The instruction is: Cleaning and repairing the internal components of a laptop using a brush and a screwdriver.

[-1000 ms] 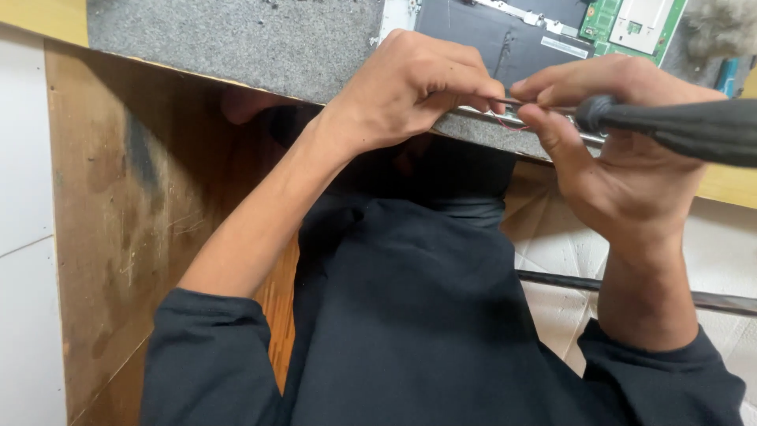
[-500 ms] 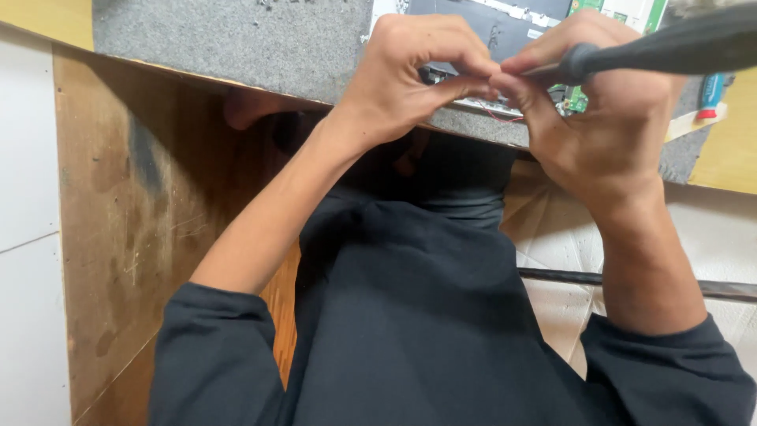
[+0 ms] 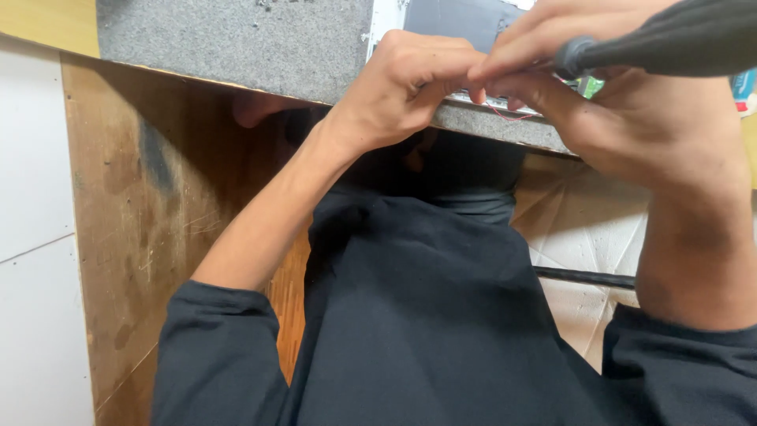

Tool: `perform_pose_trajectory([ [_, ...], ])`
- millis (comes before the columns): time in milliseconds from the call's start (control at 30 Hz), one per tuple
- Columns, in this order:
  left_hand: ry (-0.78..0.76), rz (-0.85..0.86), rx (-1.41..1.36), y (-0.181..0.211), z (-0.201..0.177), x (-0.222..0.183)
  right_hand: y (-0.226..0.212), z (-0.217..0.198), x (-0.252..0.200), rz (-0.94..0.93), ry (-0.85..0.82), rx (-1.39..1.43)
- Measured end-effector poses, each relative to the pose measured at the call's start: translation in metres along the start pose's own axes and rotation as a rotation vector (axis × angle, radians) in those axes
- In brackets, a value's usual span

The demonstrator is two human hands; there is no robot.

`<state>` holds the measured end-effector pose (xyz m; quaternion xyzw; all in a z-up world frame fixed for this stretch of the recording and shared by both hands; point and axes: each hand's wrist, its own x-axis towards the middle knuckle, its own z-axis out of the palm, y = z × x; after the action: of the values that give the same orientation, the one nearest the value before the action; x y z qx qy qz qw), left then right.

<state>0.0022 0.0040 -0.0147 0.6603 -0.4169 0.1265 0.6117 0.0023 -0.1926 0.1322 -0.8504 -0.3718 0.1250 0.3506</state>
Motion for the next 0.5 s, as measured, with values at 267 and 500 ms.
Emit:
perform_pose_trajectory([
  [267,0.139,-0.210,-0.148,0.018,-0.006,0.000,0.031,0.018,-0.011,-0.170,0.143,-0.198],
  [500,0.212,-0.071,0.076,0.012,0.006,0.005,0.063,0.033,-0.027,-0.146,0.315,-0.472],
])
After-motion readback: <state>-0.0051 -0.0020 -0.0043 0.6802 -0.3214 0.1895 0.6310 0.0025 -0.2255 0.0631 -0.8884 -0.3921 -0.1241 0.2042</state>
